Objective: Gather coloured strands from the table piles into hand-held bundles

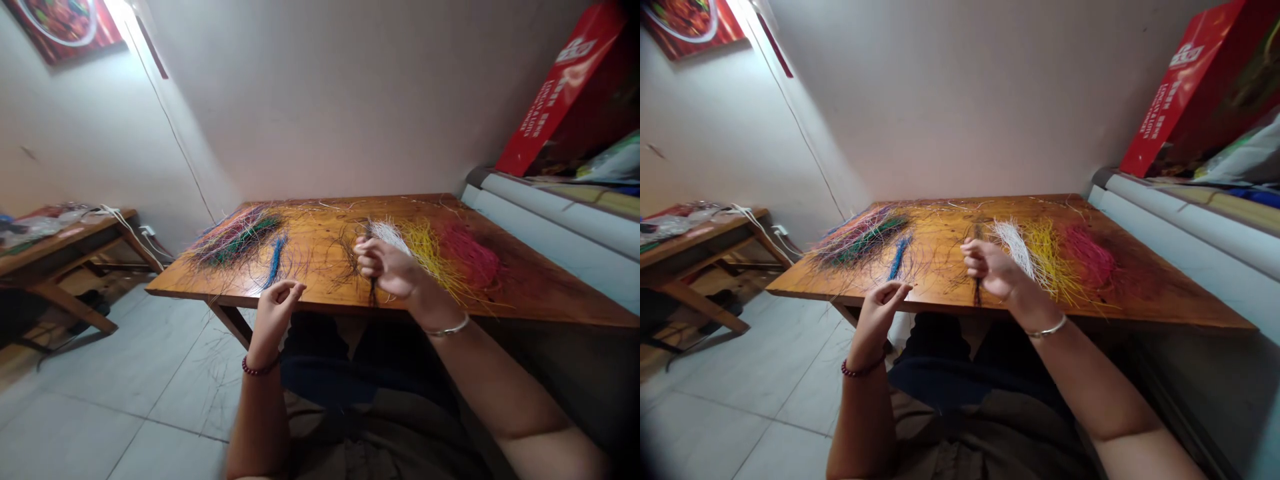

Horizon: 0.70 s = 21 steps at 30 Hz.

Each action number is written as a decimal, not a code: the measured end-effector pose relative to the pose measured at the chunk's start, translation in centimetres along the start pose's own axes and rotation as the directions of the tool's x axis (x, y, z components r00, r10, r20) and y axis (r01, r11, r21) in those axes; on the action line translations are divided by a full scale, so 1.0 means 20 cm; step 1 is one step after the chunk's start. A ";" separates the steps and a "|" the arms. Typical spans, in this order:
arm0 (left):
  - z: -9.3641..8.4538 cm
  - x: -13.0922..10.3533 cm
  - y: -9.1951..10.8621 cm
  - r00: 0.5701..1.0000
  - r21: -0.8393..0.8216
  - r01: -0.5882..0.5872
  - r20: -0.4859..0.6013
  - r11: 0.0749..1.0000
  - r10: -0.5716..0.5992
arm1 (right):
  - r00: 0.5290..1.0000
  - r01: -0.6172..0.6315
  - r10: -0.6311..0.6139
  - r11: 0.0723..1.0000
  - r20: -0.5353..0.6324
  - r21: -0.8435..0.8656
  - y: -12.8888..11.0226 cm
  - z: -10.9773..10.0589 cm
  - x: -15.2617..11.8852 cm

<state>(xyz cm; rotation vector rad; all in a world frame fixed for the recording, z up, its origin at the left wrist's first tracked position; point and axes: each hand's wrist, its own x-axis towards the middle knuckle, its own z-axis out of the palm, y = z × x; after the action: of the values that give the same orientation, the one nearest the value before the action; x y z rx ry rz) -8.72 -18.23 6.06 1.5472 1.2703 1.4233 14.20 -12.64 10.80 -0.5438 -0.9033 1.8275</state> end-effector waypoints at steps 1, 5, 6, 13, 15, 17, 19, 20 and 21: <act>0.02 0.00 0.00 1.000 -0.007 0.007 0.016 1.000 -0.007 | 0.999 -0.024 0.025 1.000 0.020 -0.016 0.07 0.03 0.02; 0.05 -0.01 -0.01 0.998 -0.010 0.026 0.058 1.000 -0.025 | 0.995 -0.048 0.051 0.998 0.084 -0.037 0.24 0.08 0.09; 0.05 -0.02 -0.01 0.997 -0.018 0.030 0.065 0.999 -0.029 | 0.994 -0.053 0.056 0.998 0.098 -0.037 0.25 0.09 0.10; 0.08 -0.03 0.01 0.995 -0.056 0.026 0.098 0.998 -0.020 | 0.989 -0.038 0.042 0.999 0.142 -0.027 0.27 0.12 0.13; 0.10 -0.03 0.02 0.993 -0.055 0.020 0.121 0.998 -0.013 | 0.990 -0.034 0.039 0.999 0.136 -0.040 0.28 0.12 0.13; 0.12 -0.04 0.02 0.987 -0.055 0.022 0.162 0.998 -0.013 | 0.990 -0.042 0.046 0.998 0.132 -0.037 0.29 0.11 0.13; 0.14 -0.05 0.02 0.979 -0.067 0.038 0.201 0.997 -0.023 | 0.990 -0.056 0.056 0.998 0.129 -0.002 0.29 0.10 0.12; 0.16 -0.05 0.01 0.976 -0.079 0.049 0.214 0.996 -0.031 | 0.990 -0.059 0.056 0.998 0.126 0.020 0.29 0.09 0.11; 0.17 -0.05 0.00 0.975 -0.092 0.062 0.220 0.994 -0.040 | 0.991 -0.059 0.054 0.997 0.124 0.040 0.29 0.09 0.10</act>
<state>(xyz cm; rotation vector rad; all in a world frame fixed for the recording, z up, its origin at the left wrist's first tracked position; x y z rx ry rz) -5.27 -18.73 5.20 1.5457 1.0850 1.2278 8.68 -12.75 7.40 -0.4370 -0.9368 1.9445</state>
